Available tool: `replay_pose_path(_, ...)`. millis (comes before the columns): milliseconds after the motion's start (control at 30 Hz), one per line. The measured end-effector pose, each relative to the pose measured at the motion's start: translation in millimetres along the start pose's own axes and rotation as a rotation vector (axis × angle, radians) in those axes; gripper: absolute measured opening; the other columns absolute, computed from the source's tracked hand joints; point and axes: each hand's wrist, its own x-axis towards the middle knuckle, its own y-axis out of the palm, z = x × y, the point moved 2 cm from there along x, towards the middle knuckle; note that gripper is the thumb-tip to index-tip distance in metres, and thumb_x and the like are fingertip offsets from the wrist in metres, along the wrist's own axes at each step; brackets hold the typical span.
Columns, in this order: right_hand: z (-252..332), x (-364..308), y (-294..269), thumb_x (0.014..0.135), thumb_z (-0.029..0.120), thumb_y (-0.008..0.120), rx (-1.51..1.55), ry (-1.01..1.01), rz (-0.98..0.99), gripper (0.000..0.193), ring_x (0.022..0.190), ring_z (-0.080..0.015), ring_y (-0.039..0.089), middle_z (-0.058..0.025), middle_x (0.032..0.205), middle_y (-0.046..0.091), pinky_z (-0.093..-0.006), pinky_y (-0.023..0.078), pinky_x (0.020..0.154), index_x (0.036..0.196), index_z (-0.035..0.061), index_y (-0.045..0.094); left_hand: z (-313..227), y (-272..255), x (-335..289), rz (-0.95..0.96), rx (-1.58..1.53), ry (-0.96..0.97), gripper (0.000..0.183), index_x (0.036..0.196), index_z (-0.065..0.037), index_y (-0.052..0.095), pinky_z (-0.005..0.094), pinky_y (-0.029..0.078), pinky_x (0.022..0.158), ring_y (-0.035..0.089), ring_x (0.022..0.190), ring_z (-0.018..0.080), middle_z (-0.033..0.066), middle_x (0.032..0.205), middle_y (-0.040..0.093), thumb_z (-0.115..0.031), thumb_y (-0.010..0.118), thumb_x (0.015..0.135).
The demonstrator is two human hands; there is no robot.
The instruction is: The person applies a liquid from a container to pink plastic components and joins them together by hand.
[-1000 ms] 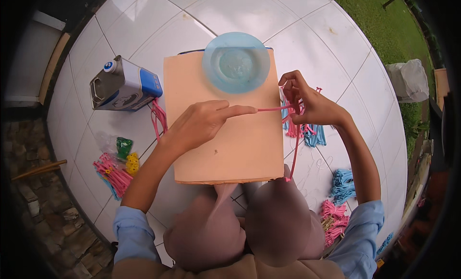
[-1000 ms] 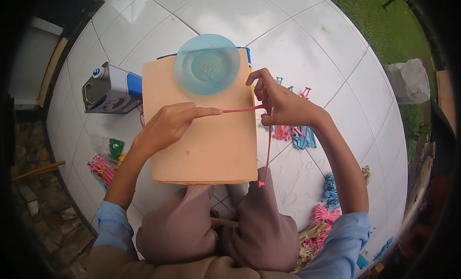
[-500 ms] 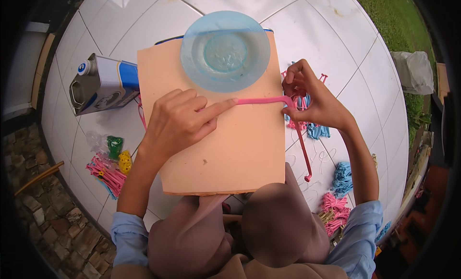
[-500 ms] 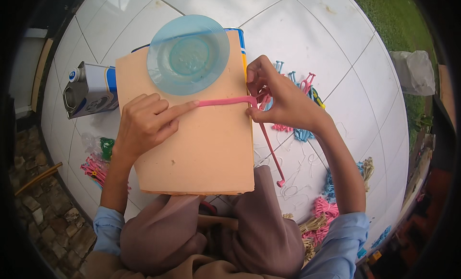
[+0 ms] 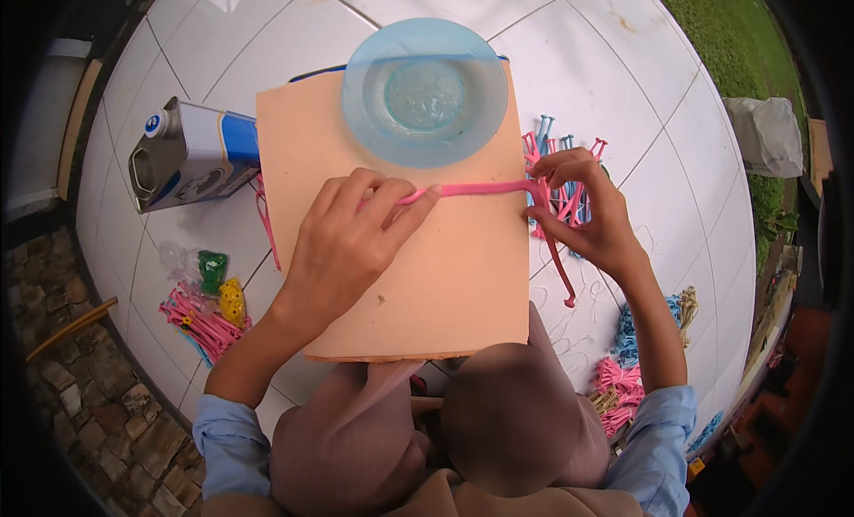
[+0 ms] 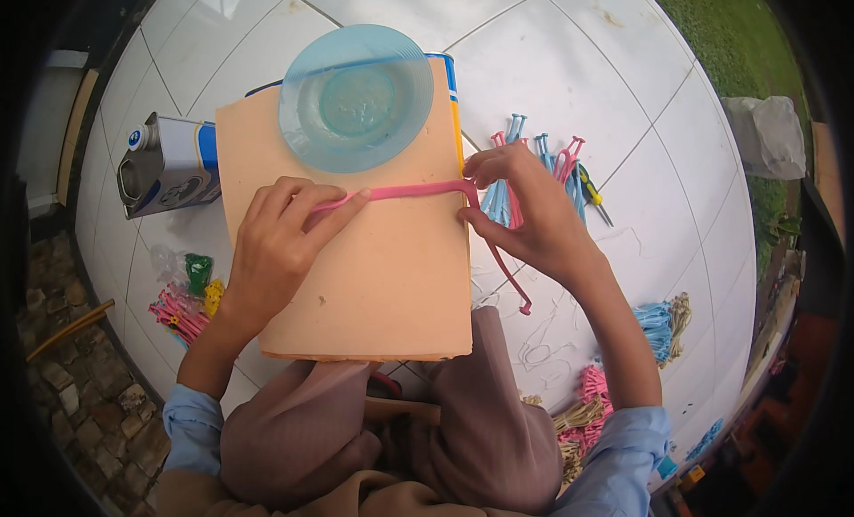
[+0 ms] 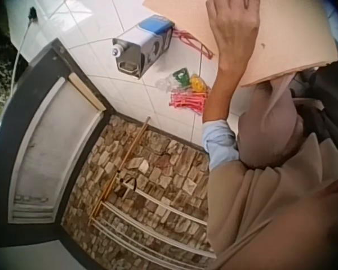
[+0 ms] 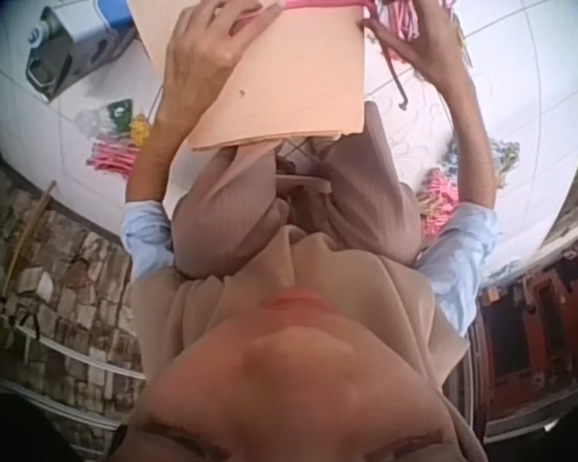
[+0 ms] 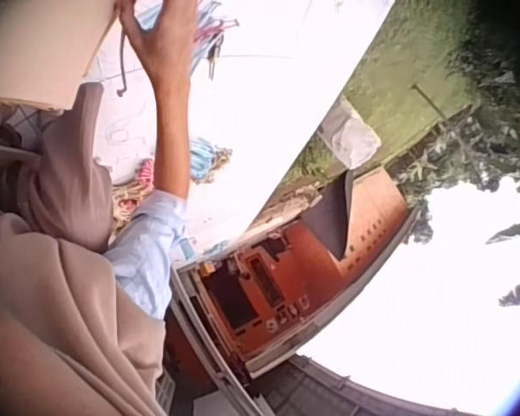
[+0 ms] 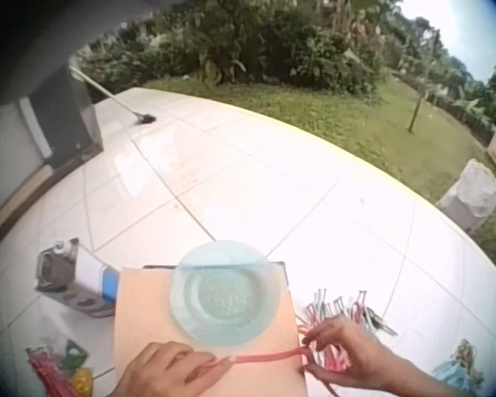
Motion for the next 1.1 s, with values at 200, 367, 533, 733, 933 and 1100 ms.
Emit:
replay_pose_path(200,1,1,3,0.069,0.001,0.073,-0.034,-0.124,-0.037,0.038,0.089,-0.025,0.055,-0.0078,0.092,0.058,-0.0384,0.043,0.088,0.096,0.007,0.047,-2,4,-1,0.056,-0.021,0.016,0.05,0.119,-0.022,0.061,0.0338,0.04,0.077,0.048,0.087,0.0211,0.004,0.09,0.05,-0.012,0.06,0.069)
replay_pose_path(367,8,3,2,0.068,0.002,0.073,-0.22,-0.209,-0.011,0.044,0.089,-0.0253,0.055,-0.0077,0.092,0.057,-0.036,0.047,0.08,0.107,0.007,0.054,0,8,-2,0.087,-0.043,0.003,0.052,0.123,-0.022,0.058,0.0334,0.038,0.076,0.046,0.087,0.0216,0.0059,0.09,0.046,-0.013,0.059,0.071)
replay_pose_path(533,15,1,6,0.065,-0.001,0.069,-0.434,-0.237,0.073,0.06,0.09,-0.0244,0.054,-0.0067,0.096,0.055,-0.0363,0.049,0.076,0.12,0.0177,0.057,2,12,-2,0.063,-0.006,0.009,0.055,0.129,-0.026,0.051,0.0311,0.035,0.071,0.043,0.083,0.019,0.0033,0.085,0.043,-0.003,0.053,0.079)
replay_pose_path(733,20,2,8,0.064,0.002,0.066,-0.566,-0.258,0.126,0.061,0.089,-0.0247,0.053,-0.0073,0.099,0.053,-0.0357,0.049,0.075,0.121,0.0222,0.059,-1,10,-2,0.041,-0.027,-0.025,0.055,0.129,-0.026,0.051,0.0321,0.035,0.072,0.043,0.084,0.0202,0.0038,0.086,0.043,-0.005,0.053,0.078)
replay_pose_path(933,23,4,12,0.065,0.003,0.065,-0.629,-0.266,0.177,0.061,0.087,-0.0241,0.053,-0.0073,0.099,0.052,-0.0346,0.049,0.073,0.123,0.023,0.057,1,15,-4,0.047,-0.05,-0.021,0.05,0.121,-0.021,0.06,0.0335,0.034,0.075,0.042,0.085,0.0222,0.006,0.087,0.042,-0.023,0.062,0.071)
replay_pose_path(1100,26,5,8,0.069,0.002,0.059,-0.68,-0.291,0.203,0.06,0.083,-0.0231,0.05,-0.0077,0.097,0.049,-0.0334,0.049,0.073,0.126,0.0193,0.052,-1,9,-2,0.03,-0.04,-0.009,0.049,0.12,-0.021,0.06,0.033,0.034,0.074,0.042,0.083,0.0216,0.0054,0.085,0.042,-0.021,0.062,0.071)
